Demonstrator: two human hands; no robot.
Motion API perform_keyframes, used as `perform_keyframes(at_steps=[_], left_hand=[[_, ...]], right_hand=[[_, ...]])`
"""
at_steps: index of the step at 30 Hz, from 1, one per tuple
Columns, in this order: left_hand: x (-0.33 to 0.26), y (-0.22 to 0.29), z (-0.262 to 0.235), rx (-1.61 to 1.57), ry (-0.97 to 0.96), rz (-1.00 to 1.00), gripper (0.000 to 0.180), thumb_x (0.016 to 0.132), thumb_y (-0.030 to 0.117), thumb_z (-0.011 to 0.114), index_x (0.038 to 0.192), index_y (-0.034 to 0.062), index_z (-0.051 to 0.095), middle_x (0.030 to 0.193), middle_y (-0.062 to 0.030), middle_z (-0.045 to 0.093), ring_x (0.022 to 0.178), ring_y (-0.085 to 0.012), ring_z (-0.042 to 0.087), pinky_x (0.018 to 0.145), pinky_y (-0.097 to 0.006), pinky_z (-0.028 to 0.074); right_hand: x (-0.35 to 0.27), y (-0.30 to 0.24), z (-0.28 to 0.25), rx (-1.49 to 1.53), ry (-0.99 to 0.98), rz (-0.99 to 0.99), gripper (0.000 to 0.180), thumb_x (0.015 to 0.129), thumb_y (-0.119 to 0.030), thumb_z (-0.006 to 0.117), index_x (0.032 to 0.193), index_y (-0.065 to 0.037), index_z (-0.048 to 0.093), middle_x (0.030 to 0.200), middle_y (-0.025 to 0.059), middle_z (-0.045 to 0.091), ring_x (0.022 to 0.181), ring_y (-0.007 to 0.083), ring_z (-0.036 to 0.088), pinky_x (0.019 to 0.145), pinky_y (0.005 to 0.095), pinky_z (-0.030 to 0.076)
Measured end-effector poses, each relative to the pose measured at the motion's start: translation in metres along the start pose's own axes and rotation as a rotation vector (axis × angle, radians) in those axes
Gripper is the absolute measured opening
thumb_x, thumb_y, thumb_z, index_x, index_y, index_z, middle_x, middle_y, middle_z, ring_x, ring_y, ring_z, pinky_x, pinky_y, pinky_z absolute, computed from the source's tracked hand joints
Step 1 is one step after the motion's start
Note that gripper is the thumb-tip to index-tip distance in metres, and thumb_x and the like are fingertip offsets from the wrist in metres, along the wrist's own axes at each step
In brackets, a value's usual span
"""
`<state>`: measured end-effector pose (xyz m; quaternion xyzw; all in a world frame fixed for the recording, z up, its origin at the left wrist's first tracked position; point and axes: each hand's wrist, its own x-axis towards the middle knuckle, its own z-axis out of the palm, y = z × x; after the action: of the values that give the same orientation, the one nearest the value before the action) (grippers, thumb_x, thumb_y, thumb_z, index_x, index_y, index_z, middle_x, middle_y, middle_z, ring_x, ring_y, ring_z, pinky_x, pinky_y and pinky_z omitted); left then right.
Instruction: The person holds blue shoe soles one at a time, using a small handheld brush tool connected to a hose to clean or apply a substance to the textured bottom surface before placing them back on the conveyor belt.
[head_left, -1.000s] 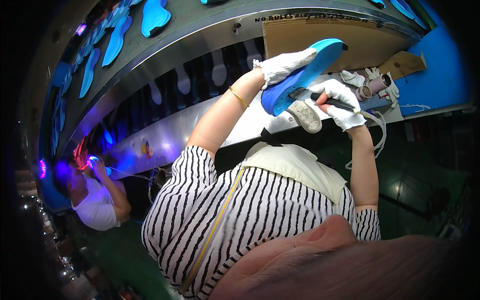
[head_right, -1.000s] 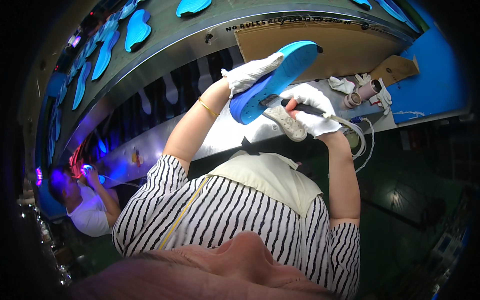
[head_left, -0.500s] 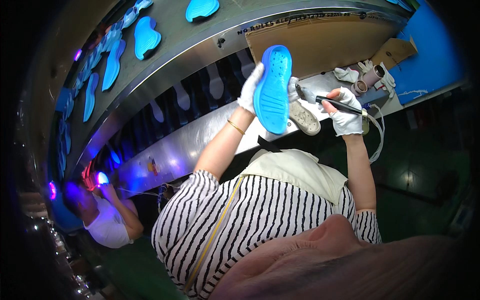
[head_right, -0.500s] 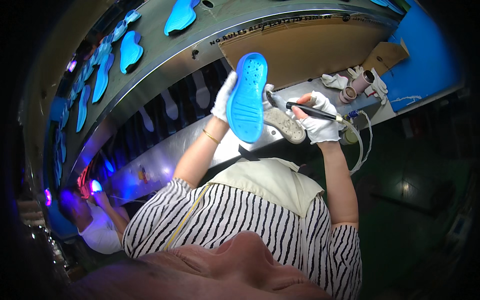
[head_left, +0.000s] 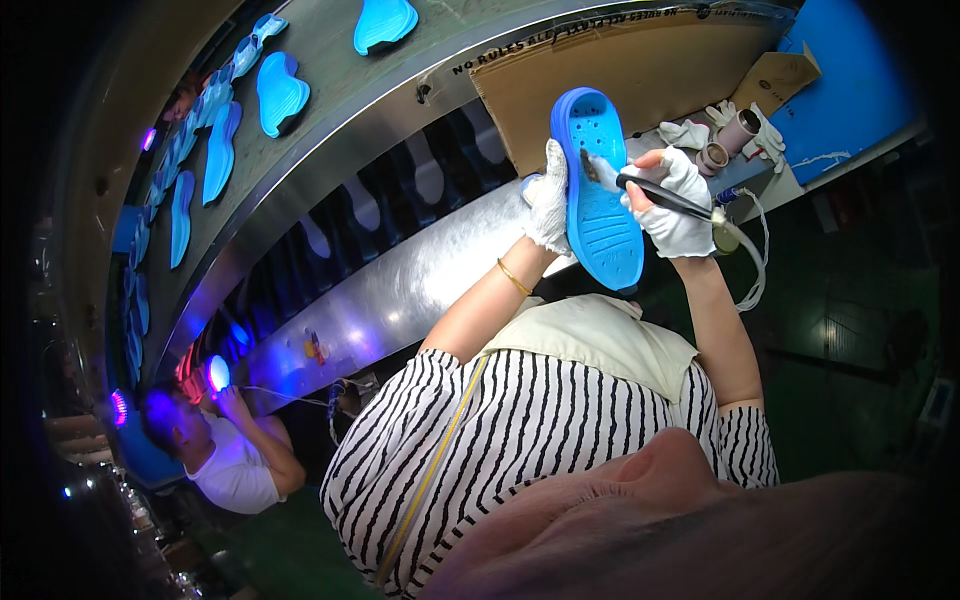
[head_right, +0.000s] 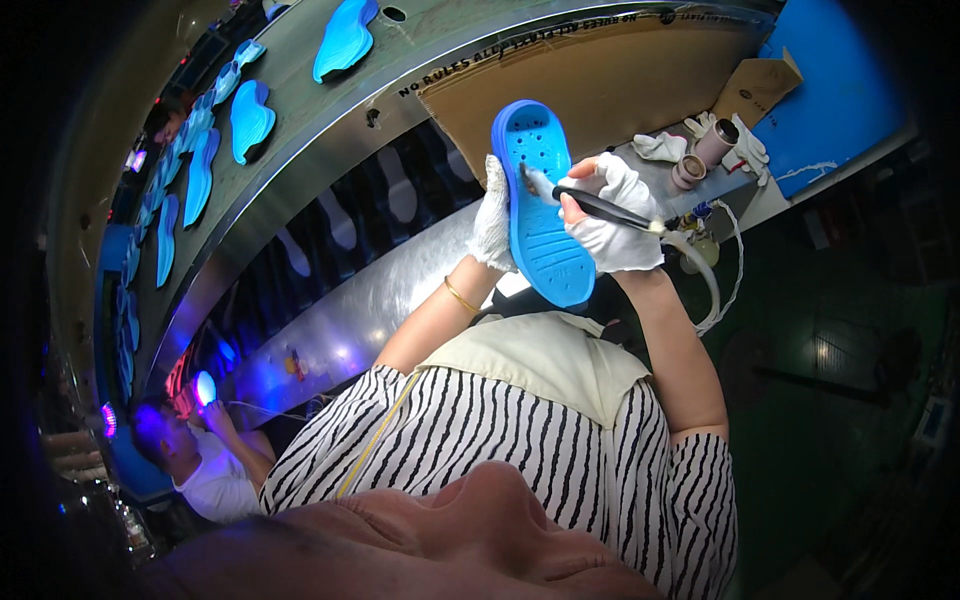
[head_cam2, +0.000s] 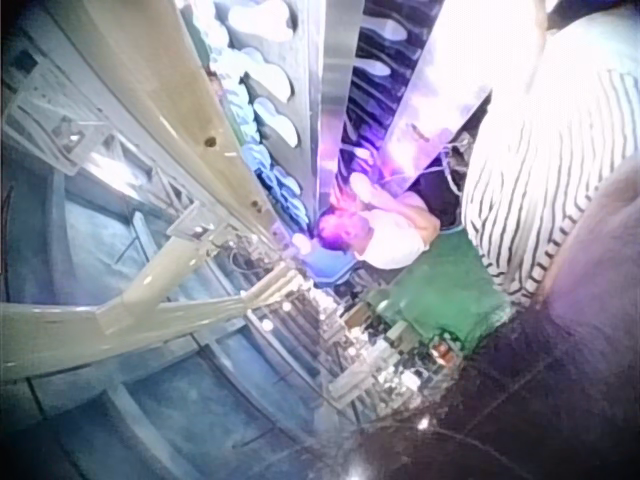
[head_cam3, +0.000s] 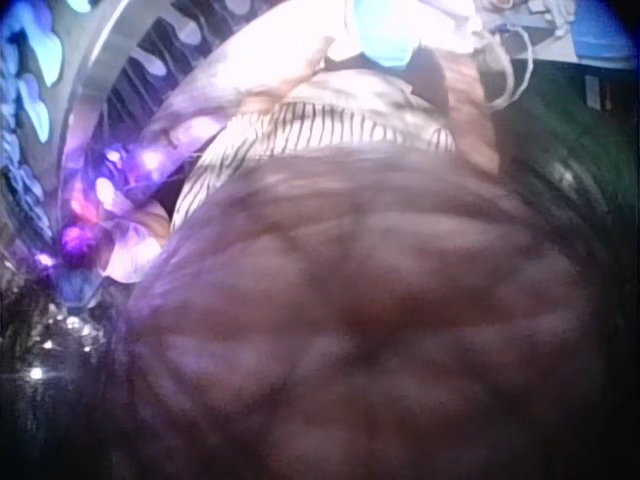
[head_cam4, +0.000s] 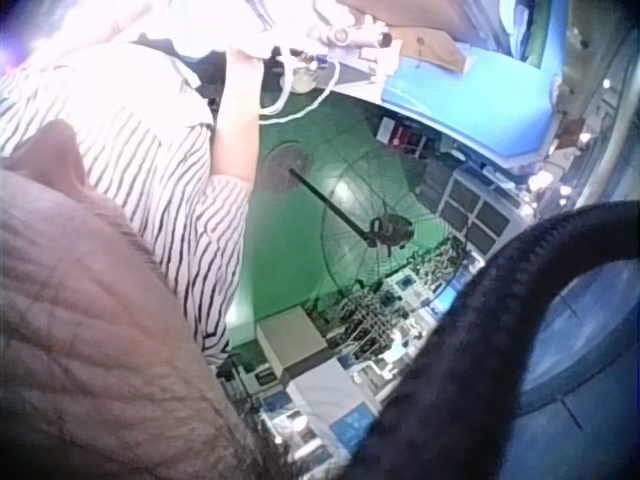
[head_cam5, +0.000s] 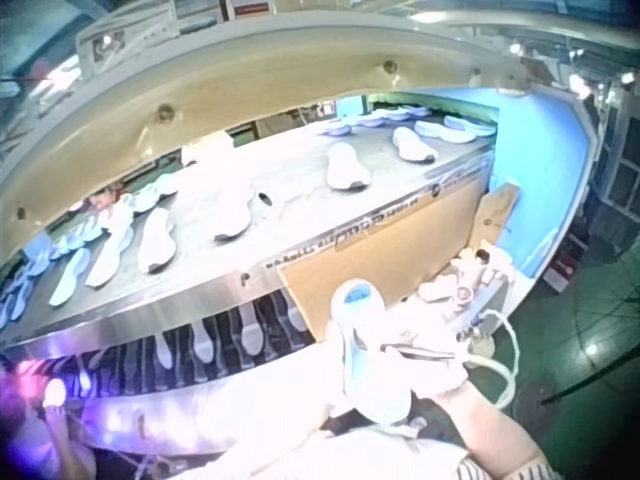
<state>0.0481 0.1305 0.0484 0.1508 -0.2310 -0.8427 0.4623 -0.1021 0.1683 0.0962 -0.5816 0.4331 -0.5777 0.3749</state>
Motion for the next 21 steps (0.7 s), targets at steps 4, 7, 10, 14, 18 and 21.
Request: perform_keyframes(at_steps=[4,7,10,14,18,21], left_hand=[[0.015,-0.002,-0.011,0.015,0.036,0.131,0.077,0.086,0.068,0.032,0.130,0.0046,0.042,0.119,-0.0199,0.055,0.105,-0.0303,0.057,0.092,-0.041,0.048],[0.015,0.006,-0.016,-0.068,-0.046,0.114,0.079,0.086,0.069,0.030,0.130,0.0044,0.042,0.120,-0.0204,0.054,0.106,-0.0330,0.056,0.094,-0.046,0.046],[0.013,0.014,-0.009,-0.095,-0.015,0.119,0.080,0.083,0.072,0.034,0.124,0.0036,0.047,0.111,-0.0184,0.059,0.098,-0.0311,0.059,0.088,-0.044,0.049],[0.013,0.027,-0.001,-0.135,-0.003,0.118,0.082,0.080,0.074,0.038,0.120,0.0034,0.050,0.103,-0.0174,0.062,0.094,-0.0308,0.061,0.085,-0.044,0.051],[0.007,0.032,0.001,-0.205,-0.051,0.164,0.086,0.078,0.076,0.038,0.124,0.0045,0.047,0.110,-0.0171,0.059,0.098,-0.0305,0.059,0.087,-0.045,0.050],[-0.010,0.018,0.021,-0.352,-0.151,0.068,0.093,0.075,0.077,0.042,0.135,0.0068,0.037,0.128,-0.0206,0.048,0.114,-0.0356,0.049,0.095,-0.049,0.044]], right_hand=[[-0.010,-0.003,0.008,-0.289,-0.184,-0.368,0.030,0.074,0.009,0.064,0.099,-0.002,0.054,0.080,0.0039,0.060,0.068,0.0106,0.059,0.064,0.0220,0.048],[-0.020,-0.011,0.008,-0.007,-0.284,0.018,0.027,0.073,0.006,0.065,0.096,-0.002,0.056,0.080,0.0060,0.061,0.068,0.0105,0.060,0.066,0.0237,0.049],[-0.020,-0.010,0.011,-0.310,-0.124,-0.305,0.023,0.071,0.001,0.065,0.093,-0.004,0.058,0.074,0.0079,0.062,0.065,0.0177,0.062,0.062,0.0266,0.049],[-0.026,-0.021,0.013,-0.215,-0.298,-0.172,0.022,0.072,0.001,0.066,0.092,-0.005,0.059,0.073,0.0061,0.059,0.064,0.0164,0.060,0.060,0.0266,0.048],[-0.011,-0.021,-0.003,-0.038,-0.236,-0.037,0.016,0.078,0.001,0.066,0.091,-0.002,0.058,0.076,0.0051,0.062,0.068,0.0094,0.059,0.064,0.0236,0.048],[-0.004,-0.010,-0.021,-0.045,-0.138,-0.054,0.014,0.080,-0.001,0.065,0.091,0.000,0.058,0.081,0.0074,0.064,0.072,0.0112,0.062,0.068,0.0222,0.049]])
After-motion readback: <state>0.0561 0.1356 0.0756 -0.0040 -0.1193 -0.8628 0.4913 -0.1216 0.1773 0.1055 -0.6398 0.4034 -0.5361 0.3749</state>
